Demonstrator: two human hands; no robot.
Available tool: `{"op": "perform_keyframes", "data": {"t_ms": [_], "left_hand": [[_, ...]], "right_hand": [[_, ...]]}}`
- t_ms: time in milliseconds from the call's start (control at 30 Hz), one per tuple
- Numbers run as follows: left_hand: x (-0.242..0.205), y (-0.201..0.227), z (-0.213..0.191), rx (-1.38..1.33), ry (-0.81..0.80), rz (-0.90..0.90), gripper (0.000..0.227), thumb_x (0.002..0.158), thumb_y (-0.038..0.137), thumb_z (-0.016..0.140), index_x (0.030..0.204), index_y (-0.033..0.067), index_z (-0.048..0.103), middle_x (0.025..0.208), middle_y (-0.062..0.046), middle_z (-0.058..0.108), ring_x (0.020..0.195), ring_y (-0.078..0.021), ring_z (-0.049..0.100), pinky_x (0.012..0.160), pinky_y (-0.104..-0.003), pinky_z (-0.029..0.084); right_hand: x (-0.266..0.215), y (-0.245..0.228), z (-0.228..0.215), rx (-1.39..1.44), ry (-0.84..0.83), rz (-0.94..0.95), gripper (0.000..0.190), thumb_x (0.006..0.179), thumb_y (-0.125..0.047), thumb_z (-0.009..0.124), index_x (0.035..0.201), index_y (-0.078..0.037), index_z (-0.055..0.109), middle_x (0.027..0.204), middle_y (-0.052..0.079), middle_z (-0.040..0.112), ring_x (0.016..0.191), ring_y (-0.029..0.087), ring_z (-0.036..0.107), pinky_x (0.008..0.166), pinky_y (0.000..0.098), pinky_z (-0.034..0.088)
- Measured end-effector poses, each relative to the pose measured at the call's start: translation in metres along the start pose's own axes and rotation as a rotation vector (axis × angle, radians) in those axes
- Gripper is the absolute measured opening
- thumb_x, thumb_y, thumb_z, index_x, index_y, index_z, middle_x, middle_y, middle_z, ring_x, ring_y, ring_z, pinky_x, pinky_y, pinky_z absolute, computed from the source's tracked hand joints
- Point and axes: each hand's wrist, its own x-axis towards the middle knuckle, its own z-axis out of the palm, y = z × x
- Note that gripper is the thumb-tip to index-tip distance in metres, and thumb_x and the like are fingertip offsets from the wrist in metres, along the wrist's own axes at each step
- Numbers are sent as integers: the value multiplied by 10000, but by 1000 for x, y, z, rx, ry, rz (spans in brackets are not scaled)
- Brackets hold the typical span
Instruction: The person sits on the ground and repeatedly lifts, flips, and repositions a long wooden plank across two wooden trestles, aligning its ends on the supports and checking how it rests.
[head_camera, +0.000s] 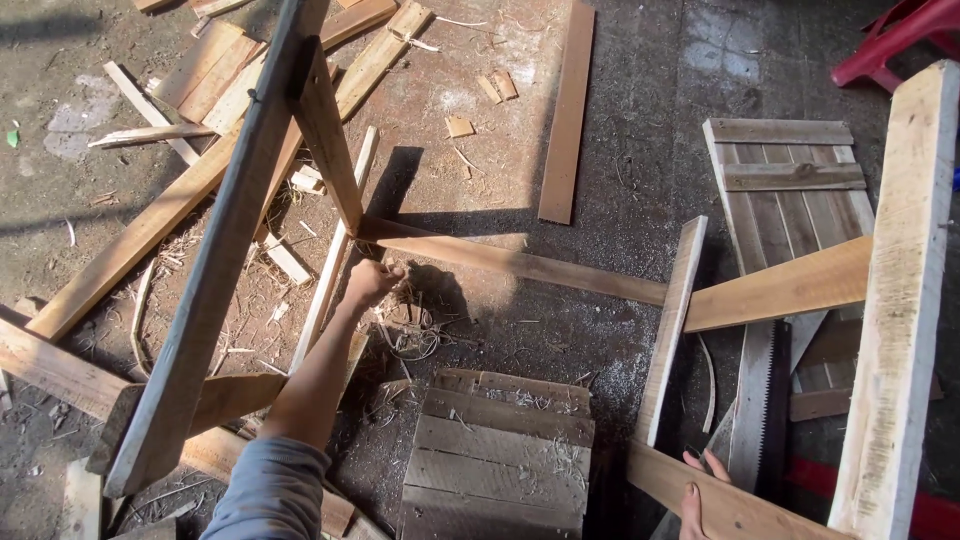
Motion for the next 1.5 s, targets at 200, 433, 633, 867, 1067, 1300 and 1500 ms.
{"op": "perform_keyframes", "data": {"t_ms": [200, 433, 633, 867, 1067, 1300, 1500], "left_hand": [[-165, -15, 31, 679, -115, 321, 588, 1056, 518, 529, 631, 115, 589, 528, 17, 570, 396, -53, 435, 384, -196, 398], [-301, -113, 9, 913, 633, 320, 536, 822, 367, 773, 1176, 41, 537, 1056, -153, 582, 891, -287, 568, 805, -415, 508], [-301, -198, 5, 884, 557, 123, 804, 809, 390, 739, 1439, 16, 406, 1163, -218, 580, 1015, -353, 604, 817, -484, 537], [-307, -189, 3, 515, 526, 47, 821, 667, 255, 861, 1353, 24, 474, 1173, -227, 490, 1091, -392, 490, 956, -572, 473], [-361, -151, -6, 482, 471, 196, 929, 651, 304, 883, 1452, 42, 489, 1228, -253, 467, 1186, -446, 464, 985, -610, 471], [-443, -63, -37, 389, 347, 276, 945, 649, 227, 832, 1490, -3, 468, 1229, -205, 492, 1014, -340, 601, 899, -475, 573], [-496, 7, -69, 408, 478, 470, 972, 621, 316, 811, 1486, 27, 474, 1263, -208, 504, 1104, -381, 625, 850, -598, 601]], "right_hand": [[5, -33, -6, 22, 6, 0, 593, 924, 38, 473, 1514, 41, 411, 1265, 203, 669, 1143, 268, 625, 1140, 351, 396], [7, -113, -24, -148, -124, 68, 637, 951, -33, 534, 1558, 40, 356, 1302, 204, 658, 1110, 287, 654, 1037, 403, 468], [9, -114, -19, -124, -173, 71, 731, 925, 12, 564, 1600, 1, 283, 1341, 235, 622, 1122, 318, 650, 1032, 418, 508], [4, -106, -34, -159, -159, 19, 749, 919, -58, 590, 1607, -43, 293, 1306, 183, 647, 1112, 295, 657, 1043, 440, 491], [2, -124, -40, -162, -146, 5, 800, 908, -66, 610, 1611, -23, 231, 1367, 226, 609, 1160, 307, 650, 1025, 421, 514], [5, -136, -52, -156, -109, -313, 649, 896, 69, 495, 1525, 65, 335, 1346, 132, 630, 1219, 255, 602, 1110, 375, 428], [13, -119, -63, -86, -131, -230, 721, 902, 62, 496, 1590, 8, 283, 1243, 147, 671, 1169, 252, 638, 1117, 413, 459]]}}
